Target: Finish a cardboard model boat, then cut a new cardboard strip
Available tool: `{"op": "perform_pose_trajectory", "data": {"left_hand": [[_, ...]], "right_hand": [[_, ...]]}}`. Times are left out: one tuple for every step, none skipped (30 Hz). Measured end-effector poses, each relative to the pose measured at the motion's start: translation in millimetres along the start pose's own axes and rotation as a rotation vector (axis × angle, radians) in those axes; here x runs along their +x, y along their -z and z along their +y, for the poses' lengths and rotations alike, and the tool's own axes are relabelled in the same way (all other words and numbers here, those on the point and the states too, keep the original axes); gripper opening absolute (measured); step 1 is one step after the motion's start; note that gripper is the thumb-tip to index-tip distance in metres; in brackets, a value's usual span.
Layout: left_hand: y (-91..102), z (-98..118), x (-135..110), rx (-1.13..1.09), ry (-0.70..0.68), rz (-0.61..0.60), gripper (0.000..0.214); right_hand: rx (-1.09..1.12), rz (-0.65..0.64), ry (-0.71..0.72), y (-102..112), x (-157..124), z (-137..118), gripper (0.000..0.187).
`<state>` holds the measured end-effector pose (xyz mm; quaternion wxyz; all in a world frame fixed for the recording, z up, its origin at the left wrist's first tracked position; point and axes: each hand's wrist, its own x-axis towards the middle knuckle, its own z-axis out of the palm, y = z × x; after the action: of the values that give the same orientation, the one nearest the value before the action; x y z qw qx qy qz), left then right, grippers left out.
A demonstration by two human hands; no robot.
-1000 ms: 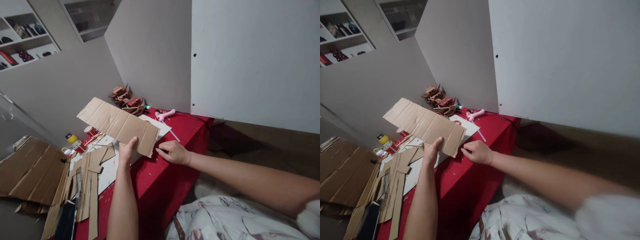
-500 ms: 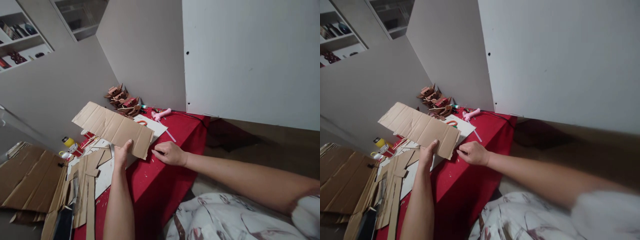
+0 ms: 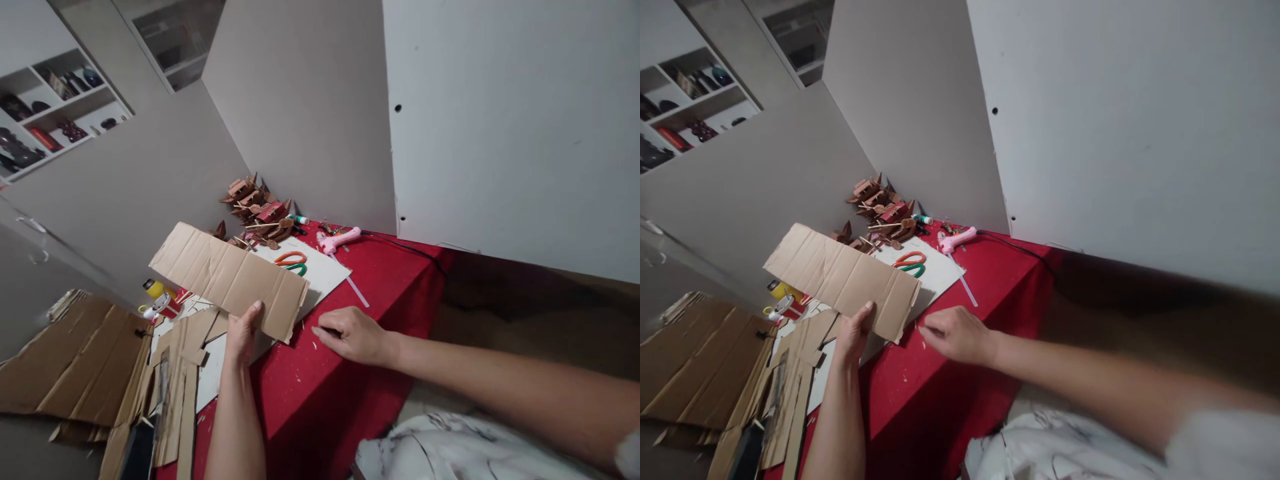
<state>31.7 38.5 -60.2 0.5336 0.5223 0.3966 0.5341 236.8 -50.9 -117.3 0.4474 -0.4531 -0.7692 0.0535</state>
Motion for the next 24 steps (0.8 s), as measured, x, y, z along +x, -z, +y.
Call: {"op": "perform_pose_trajectory", "data": {"left_hand": [[2.0, 0.5, -0.4, 0.003, 0.004, 0.004, 0.051], [3.7, 1.3, -1.0, 0.006, 0.008, 0.008, 0.051], [4.9, 2.6, -2.1, 0.009, 0.012, 0.012, 0.051], [5.3, 4.3, -3.6, 0.012, 0.015, 0.016, 0.051], [4.8, 6.5, -5.7, 0.015, 0.015, 0.020, 0.051], [3.3, 9.1, -8.0, 0.017, 0.012, 0.022, 0.052], [0.6, 12.1, -10.5, 0.020, 0.007, 0.024, 0.052], [-3.1, 15.3, -12.6, 0.025, 0.002, 0.024, 0.053], [-7.9, 18.6, -14.1, 0.030, -0.002, 0.018, 0.054], [-13.4, 22.1, -14.5, 0.035, 0.000, 0.005, 0.055], [-19.5, 25.4, -13.4, 0.041, 0.005, -0.008, 0.055], [-25.8, 28.5, -10.6, 0.051, 0.002, -0.004, 0.055], [-31.9, 31.1, -6.2, 0.066, -0.012, 0.022, 0.052], [-37.3, 32.9, -0.5, 0.084, -0.036, 0.069, 0.048], [-41.8, 33.7, 6.2, 0.104, -0.071, 0.129, 0.044], [-45.0, 33.2, 13.0, 0.127, -0.110, 0.192, 0.043], [-46.6, 31.0, 19.5, 0.152, -0.151, 0.253, 0.044], [-46.6, 27.2, 24.9, 0.181, -0.190, 0.306, 0.046], [-44.9, 21.9, 29.1, 0.216, -0.224, 0.353, 0.046], [-41.8, 15.5, 32.0, 0.259, -0.266, 0.409, 0.044], [-37.4, 8.6, 33.7, 0.313, -0.308, 0.471, 0.040], [-32.1, 1.7, 34.6, 0.376, -0.339, 0.516, 0.036], [-26.4, -4.5, 34.9, 0.434, -0.365, 0.550, 0.032], [-20.7, -9.7, 35.1, 0.485, -0.388, 0.581, 0.029]], "right_hand": [[0.067, 0.010, -0.046, 4.2, 4.0, -0.9, 0.036], [0.130, 0.033, -0.091, 9.9, 10.1, -1.6, 0.035], [0.181, 0.067, -0.132, 16.8, 18.2, -1.8, 0.031], [0.216, 0.106, -0.160, 24.6, 28.1, -1.3, 0.025], [0.239, 0.132, -0.175, 32.5, 39.3, 0.3, 0.019], [0.250, 0.153, -0.187, 39.9, 51.1, 3.3, 0.024], [0.264, 0.151, -0.197, 46.4, 62.9, 7.6, 0.036], [0.306, 0.111, -0.214, 51.6, 74.2, 13.1, 0.046], [0.385, 0.028, -0.226, 55.5, 84.6, 19.4, 0.051], [0.484, -0.094, -0.225, 58.2, 93.9, 26.1, 0.050], [0.581, -0.219, -0.215, 60.3, 102.2, 32.9, 0.045], [0.679, -0.327, -0.201, 62.1, 109.8, 39.2, 0.040], [0.767, -0.399, -0.187, 64.3, 116.8, 45.2, 0.037], [0.836, -0.419, -0.181, 67.0, 123.5, 50.8, 0.036], [0.889, -0.399, -0.180, 70.4, 130.0, 56.3, 0.037], [0.935, -0.362, -0.184, 74.4, 136.5, 62.0, 0.038], [0.968, -0.312, -0.187, 78.5, 142.6, 67.9, 0.039], [0.982, -0.257, -0.185, 82.4, 148.2, 74.1, 0.040], [0.981, -0.201, -0.180, 85.5, 152.8, 80.3, 0.040], [0.987, -0.139, -0.179, 87.6, 156.2, 86.3, 0.040], [0.994, -0.065, -0.182, 88.4, 158.2, 91.6, 0.040], [0.999, 0.021, -0.189, 88.1, 158.9, 95.8, 0.039], [0.996, 0.114, -0.199, 87.0, 158.3, 98.4, 0.038], [0.984, 0.204, -0.208, 85.4, 156.8, 99.4, 0.036]]}}
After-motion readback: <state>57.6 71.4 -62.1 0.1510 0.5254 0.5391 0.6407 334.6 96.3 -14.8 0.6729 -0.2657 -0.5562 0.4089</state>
